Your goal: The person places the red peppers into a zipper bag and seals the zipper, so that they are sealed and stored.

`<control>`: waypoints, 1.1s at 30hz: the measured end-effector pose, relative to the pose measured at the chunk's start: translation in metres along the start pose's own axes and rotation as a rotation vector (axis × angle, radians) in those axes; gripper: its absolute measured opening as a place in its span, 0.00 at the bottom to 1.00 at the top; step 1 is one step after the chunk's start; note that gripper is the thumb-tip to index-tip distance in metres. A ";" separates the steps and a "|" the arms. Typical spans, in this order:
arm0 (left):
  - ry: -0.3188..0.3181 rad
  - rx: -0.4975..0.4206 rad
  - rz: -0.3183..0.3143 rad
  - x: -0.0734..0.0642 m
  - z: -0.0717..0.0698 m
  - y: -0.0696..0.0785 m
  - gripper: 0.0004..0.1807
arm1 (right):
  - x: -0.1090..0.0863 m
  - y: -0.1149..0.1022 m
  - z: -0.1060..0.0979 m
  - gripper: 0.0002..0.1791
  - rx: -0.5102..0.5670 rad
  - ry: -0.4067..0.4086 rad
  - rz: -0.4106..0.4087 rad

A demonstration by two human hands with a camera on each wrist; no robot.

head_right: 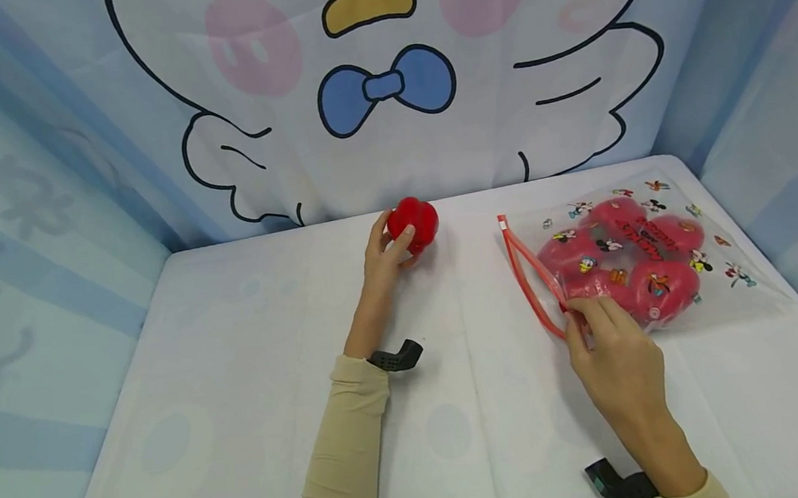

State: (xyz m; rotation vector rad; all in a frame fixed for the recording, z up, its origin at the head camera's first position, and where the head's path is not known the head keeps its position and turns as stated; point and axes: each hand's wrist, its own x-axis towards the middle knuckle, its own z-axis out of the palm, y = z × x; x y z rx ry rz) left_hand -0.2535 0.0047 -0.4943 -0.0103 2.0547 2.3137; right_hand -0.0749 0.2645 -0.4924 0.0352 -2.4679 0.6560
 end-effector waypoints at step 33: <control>-0.427 0.323 0.003 -0.037 0.033 0.003 0.42 | 0.001 0.004 0.001 0.22 0.009 -0.002 -0.001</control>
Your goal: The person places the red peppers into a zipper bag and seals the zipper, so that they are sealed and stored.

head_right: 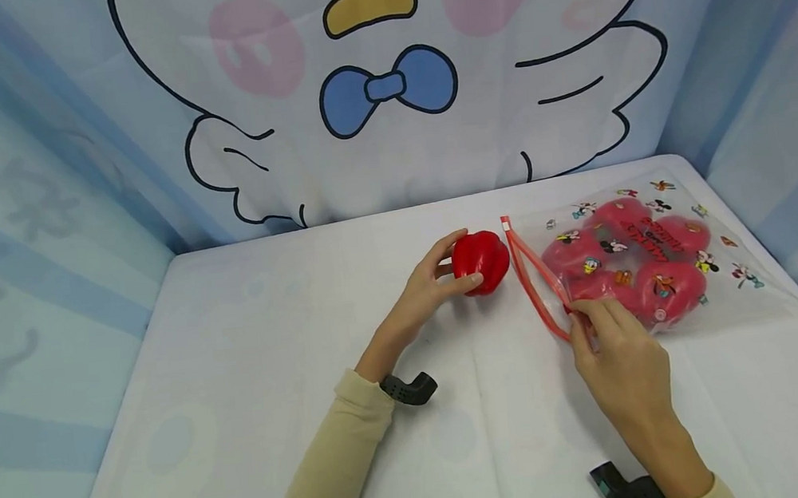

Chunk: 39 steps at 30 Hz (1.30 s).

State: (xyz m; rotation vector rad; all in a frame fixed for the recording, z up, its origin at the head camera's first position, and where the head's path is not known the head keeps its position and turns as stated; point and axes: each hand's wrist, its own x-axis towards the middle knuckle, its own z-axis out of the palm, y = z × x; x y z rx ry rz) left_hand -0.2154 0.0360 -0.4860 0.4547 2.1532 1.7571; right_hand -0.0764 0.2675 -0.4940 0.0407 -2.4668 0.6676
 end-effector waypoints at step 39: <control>0.053 0.093 0.002 -0.004 0.078 -0.008 0.45 | 0.000 -0.001 -0.001 0.23 0.004 0.010 -0.020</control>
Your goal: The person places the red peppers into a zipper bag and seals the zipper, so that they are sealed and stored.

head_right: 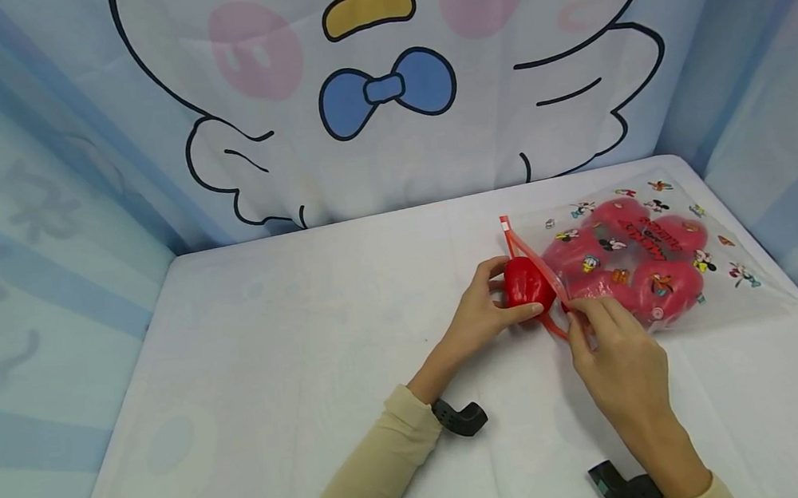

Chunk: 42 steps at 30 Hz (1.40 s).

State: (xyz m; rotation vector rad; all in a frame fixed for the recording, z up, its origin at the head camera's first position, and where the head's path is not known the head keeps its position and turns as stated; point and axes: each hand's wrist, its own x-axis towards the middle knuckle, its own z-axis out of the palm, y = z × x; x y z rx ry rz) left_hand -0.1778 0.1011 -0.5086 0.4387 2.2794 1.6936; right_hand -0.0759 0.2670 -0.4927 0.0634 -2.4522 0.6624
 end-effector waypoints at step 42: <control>0.199 0.111 0.069 0.008 0.029 0.007 0.41 | -0.001 -0.001 0.001 0.24 -0.009 0.016 -0.025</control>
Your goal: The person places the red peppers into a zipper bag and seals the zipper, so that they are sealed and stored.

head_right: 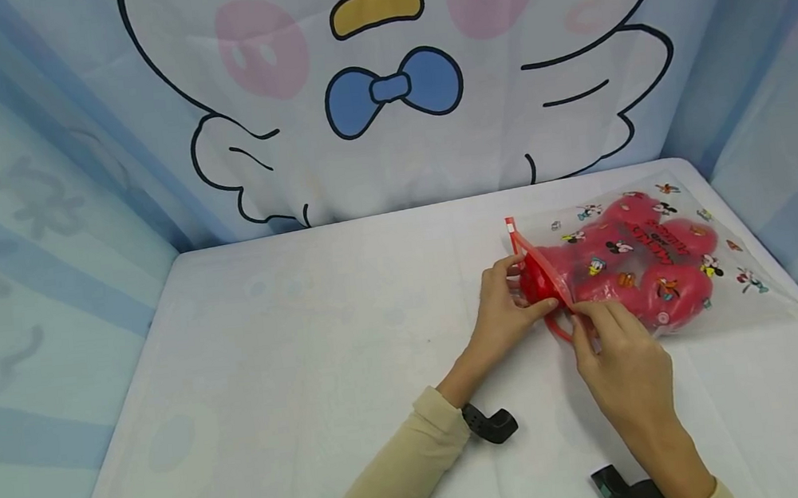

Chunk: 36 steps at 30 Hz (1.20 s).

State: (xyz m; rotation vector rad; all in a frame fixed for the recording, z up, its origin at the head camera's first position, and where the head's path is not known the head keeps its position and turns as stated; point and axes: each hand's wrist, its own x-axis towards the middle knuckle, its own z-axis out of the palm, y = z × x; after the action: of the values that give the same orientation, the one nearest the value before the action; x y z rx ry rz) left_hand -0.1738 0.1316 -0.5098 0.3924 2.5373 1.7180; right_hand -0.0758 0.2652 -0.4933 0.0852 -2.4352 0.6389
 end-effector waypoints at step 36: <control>0.155 -0.066 0.034 0.005 0.010 -0.005 0.20 | -0.001 0.001 0.003 0.24 0.005 -0.006 0.020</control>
State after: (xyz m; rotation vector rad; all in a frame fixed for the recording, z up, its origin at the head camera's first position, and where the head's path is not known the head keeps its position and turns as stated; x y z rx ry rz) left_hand -0.1780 0.1401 -0.5172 0.3116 2.5828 1.9099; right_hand -0.0771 0.2645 -0.4960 0.0655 -2.4435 0.6545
